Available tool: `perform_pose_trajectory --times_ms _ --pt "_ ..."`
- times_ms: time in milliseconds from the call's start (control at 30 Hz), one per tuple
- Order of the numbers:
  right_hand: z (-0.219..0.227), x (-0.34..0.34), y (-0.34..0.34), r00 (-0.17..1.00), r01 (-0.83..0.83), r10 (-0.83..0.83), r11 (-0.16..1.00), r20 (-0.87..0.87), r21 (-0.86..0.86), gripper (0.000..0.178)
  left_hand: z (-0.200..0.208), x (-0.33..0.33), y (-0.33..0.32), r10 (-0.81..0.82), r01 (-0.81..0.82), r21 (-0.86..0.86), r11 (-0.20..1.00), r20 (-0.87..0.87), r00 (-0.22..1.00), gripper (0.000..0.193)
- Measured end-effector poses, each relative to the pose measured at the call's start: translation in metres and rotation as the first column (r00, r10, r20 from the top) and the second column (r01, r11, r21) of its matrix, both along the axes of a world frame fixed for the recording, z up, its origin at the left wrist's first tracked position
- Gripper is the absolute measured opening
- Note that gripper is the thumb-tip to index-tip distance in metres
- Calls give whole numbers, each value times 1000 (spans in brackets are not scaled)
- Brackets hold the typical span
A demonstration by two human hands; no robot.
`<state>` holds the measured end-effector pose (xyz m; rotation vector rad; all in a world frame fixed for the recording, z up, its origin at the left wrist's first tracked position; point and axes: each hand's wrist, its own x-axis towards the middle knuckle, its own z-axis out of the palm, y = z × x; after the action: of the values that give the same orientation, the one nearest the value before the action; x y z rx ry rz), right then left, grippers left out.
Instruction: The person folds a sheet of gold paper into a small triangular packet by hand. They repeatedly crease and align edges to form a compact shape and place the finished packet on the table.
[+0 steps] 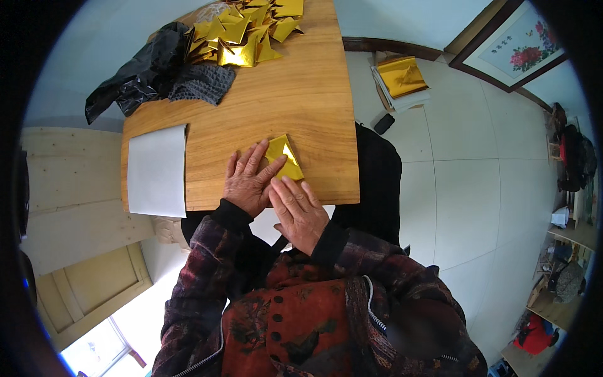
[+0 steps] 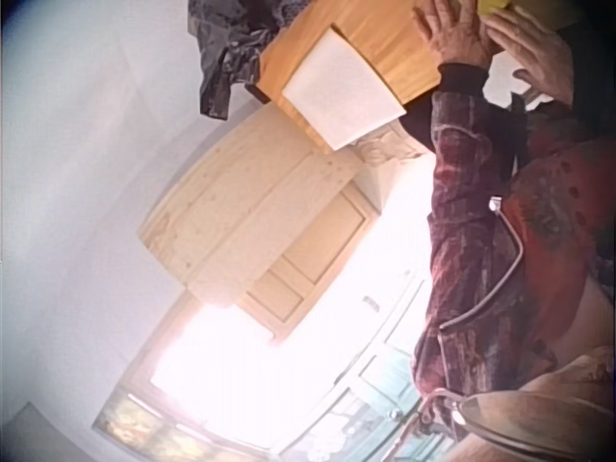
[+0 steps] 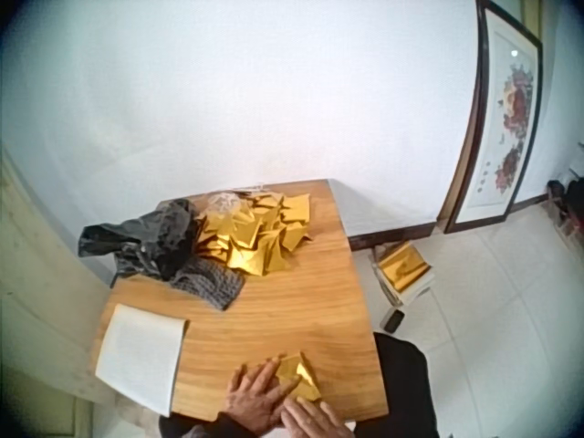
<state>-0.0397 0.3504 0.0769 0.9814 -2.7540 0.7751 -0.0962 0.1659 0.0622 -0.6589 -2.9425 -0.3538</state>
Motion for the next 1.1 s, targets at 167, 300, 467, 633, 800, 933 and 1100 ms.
perform_pose_trajectory --times_ms 167,300,467,633,800,933,1100 --pt "-11 0 4 999 32 -35 997 37 71 93 3 0 -1 -9 9 -8 1000 16 1000 51" --pt "-10 0 6 999 47 -46 992 -9 115 92 5 0 -1 -7 7 -1 1000 40 999 52" --pt "8 -9 18 995 94 -95 993 -9 -73 68 7 0 0 -3 3 -6 1000 52 999 52" --pt "15 -40 37 652 538 -48 733 757 -417 21 8 1 1 5 -4 -18 1000 78 997 50" --pt "19 -66 44 326 568 144 761 934 -315 17 10 1 1 4 -3 -2 1000 94 996 51" --pt "18 -72 47 213 585 177 765 961 -271 20 10 0 1 -8 8 9 1000 86 996 51" --pt "19 -76 46 141 618 201 747 969 -245 22 9 0 1 -10 8 15 1000 106 994 51"
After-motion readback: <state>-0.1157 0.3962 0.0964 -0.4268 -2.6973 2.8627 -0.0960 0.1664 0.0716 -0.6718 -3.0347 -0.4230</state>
